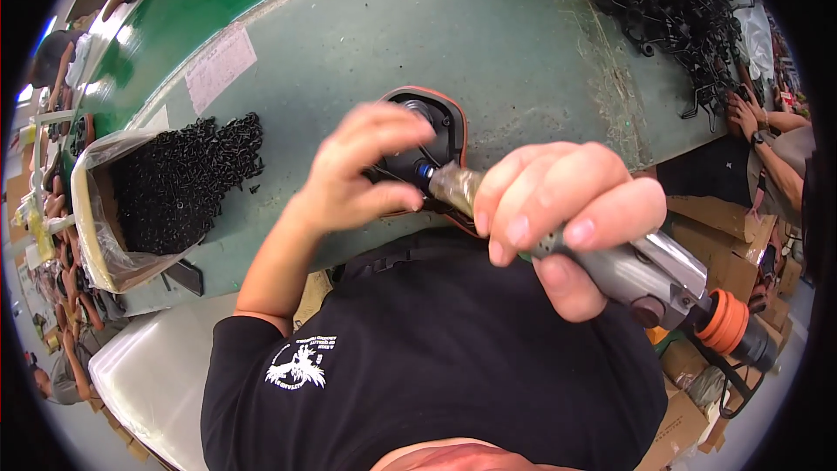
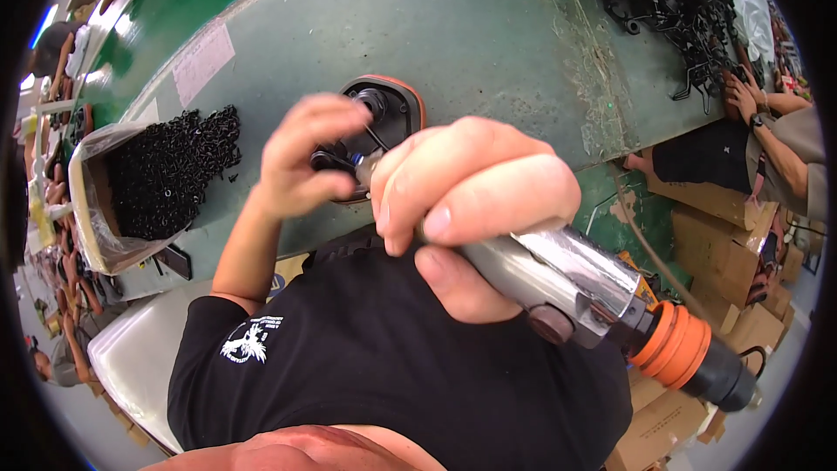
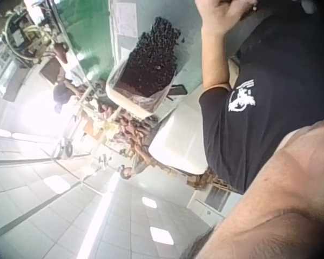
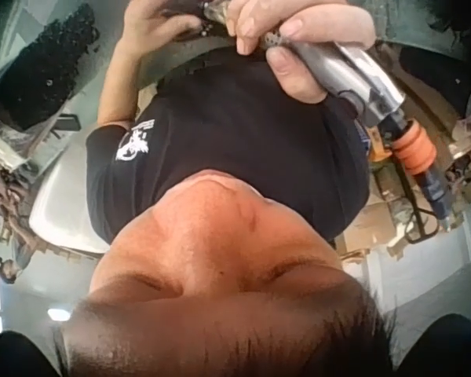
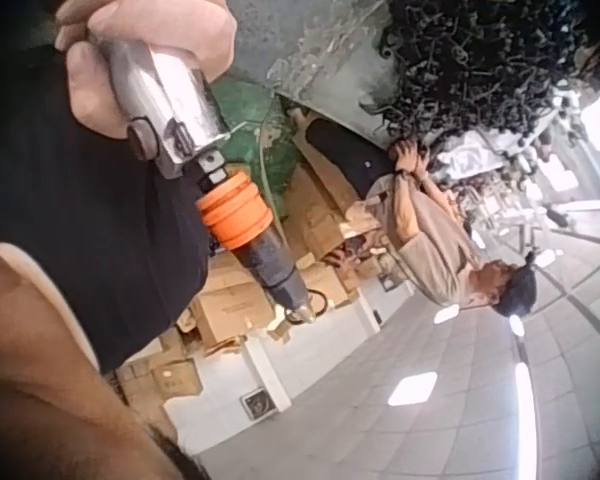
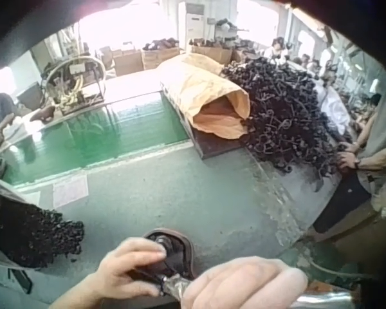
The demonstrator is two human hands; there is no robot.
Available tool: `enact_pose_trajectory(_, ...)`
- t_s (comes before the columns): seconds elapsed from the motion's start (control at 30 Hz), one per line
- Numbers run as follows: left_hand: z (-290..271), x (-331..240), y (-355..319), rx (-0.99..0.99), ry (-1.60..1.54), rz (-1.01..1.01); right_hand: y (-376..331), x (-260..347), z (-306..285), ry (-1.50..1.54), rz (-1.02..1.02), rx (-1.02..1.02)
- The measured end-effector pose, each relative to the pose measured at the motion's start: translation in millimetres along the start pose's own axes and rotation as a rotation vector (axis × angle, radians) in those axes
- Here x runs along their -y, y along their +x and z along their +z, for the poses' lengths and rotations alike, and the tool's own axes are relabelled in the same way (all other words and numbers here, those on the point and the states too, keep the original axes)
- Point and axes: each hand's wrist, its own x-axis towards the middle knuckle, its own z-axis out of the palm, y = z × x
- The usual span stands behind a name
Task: Assembling bicycle seats by screwing in components using an air-powered screwdriver.
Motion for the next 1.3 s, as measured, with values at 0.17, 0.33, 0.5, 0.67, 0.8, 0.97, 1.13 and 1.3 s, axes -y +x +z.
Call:
enact_pose_trajectory(0.17, -24, 37, 19, 0.168, 0.433, -0.183, -2, -1, -7, -0.166, 0.113, 0.009)
enact_pose_trajectory(0.33, -18, 71, 28, 0.306, 0.222, -0.174, -7, -11, 1, -0.23, 0.229, -0.138)
enact_pose_trajectory(0.5, -7, 89, 13, 0.146, -0.028, -0.117, -6, -28, 0, -0.226, 0.262, -0.114)
enact_pose_trajectory(0.67, 6, 89, 6, 0.053, -0.103, -0.177, -5, -46, 5, -0.22, 0.334, -0.068)
enact_pose_trajectory(0.8, 7, 89, 4, 0.025, -0.119, -0.218, -6, -68, 4, -0.33, 0.335, 0.038)
enact_pose_trajectory(0.97, 7, 93, 0, -0.009, -0.135, -0.201, 0, -86, -1, -0.339, 0.308, 0.1)
enact_pose_trajectory(1.13, 7, 95, 2, 0.001, -0.111, -0.234, 1, -105, -3, -0.38, 0.363, 0.075)
enact_pose_trajectory(1.3, 5, 93, -2, -0.003, -0.045, -0.225, 5, -103, 0, -0.336, 0.341, 0.103)
